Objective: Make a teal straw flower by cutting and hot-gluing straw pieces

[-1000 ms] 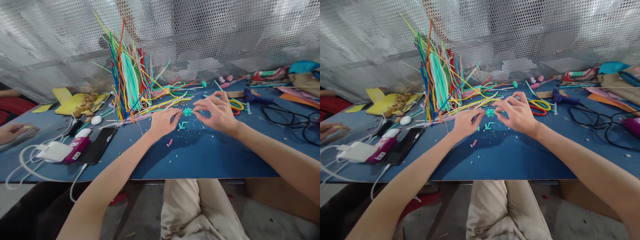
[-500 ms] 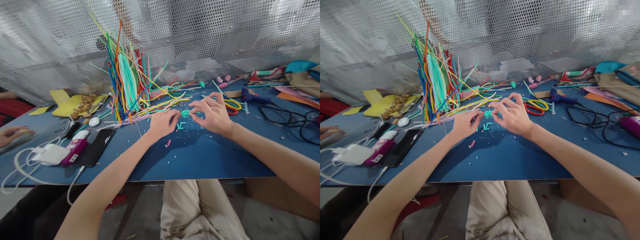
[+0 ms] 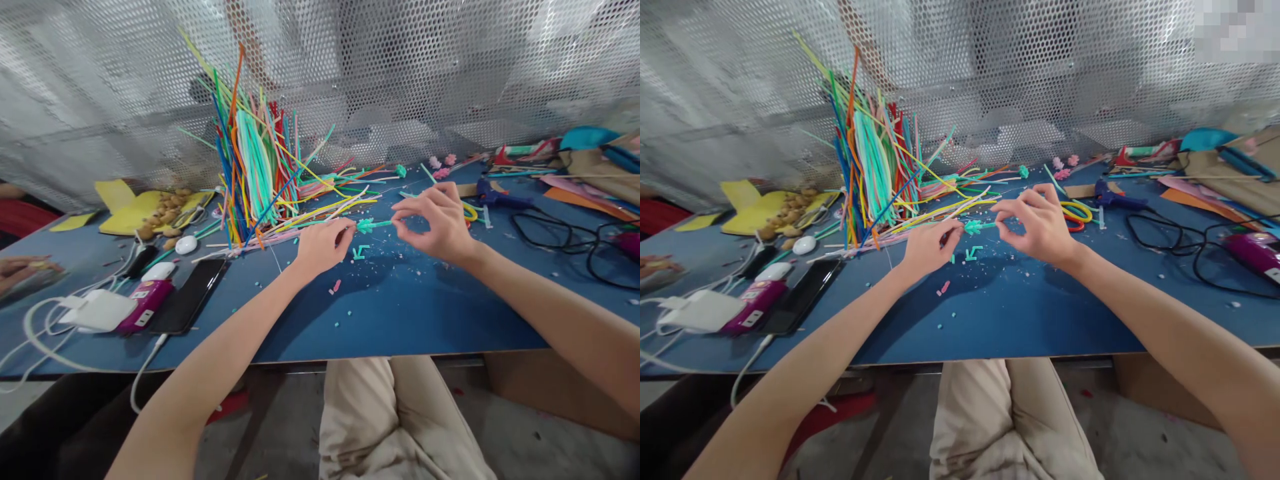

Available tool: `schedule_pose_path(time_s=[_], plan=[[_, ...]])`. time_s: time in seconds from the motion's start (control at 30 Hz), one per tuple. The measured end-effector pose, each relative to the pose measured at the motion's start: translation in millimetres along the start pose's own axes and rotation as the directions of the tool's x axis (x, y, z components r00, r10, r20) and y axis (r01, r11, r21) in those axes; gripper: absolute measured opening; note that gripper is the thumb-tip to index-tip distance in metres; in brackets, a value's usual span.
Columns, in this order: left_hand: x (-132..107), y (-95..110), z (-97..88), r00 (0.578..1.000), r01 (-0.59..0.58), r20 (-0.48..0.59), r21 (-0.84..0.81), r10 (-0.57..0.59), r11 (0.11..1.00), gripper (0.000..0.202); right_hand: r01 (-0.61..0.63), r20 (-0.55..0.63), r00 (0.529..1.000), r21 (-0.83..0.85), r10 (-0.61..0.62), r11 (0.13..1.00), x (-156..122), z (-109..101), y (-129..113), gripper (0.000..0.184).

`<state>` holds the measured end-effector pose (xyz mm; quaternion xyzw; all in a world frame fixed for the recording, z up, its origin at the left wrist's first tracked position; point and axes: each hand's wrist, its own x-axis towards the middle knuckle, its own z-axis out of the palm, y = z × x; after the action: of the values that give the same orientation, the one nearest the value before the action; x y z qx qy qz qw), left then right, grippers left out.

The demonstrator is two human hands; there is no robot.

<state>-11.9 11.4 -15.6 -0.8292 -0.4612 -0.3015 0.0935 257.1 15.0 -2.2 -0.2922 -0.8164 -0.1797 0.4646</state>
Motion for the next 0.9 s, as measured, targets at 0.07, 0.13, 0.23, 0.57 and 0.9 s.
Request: schedule_pose_path(time_s=[0.07,0.13,0.23,0.57,0.9], plan=[[0.2,-3.0,0.8,1.000,0.008,-0.009,-0.002,-0.008,1.000,0.030,0.009,-0.022,1.000,-0.018,-0.009,1.000,0.6,-4.2,9.1,0.016],[0.6,-4.5,0.6,1.000,0.009,-0.012,-0.011,-0.010,1.000,0.030,0.021,-0.003,1.000,-0.022,-0.022,1.000,0.7,-5.7,16.4,0.007],[1.2,-3.1,-1.0,1.000,0.005,-0.008,-0.029,-0.005,1.000,0.031,0.041,0.086,0.995,-0.011,-0.040,0.999,-0.4,-2.4,19.6,0.007],[-0.2,3.3,3.3,0.997,-0.075,-0.026,-0.023,0.074,0.997,0.028,0.088,0.140,0.986,0.004,-0.087,0.996,0.2,11.0,-3.2,0.010],[-0.6,3.5,2.4,0.984,-0.154,-0.098,-0.066,0.147,0.986,0.027,0.067,0.086,0.994,-0.003,-0.067,0.998,-0.2,6.8,-9.9,0.005]])
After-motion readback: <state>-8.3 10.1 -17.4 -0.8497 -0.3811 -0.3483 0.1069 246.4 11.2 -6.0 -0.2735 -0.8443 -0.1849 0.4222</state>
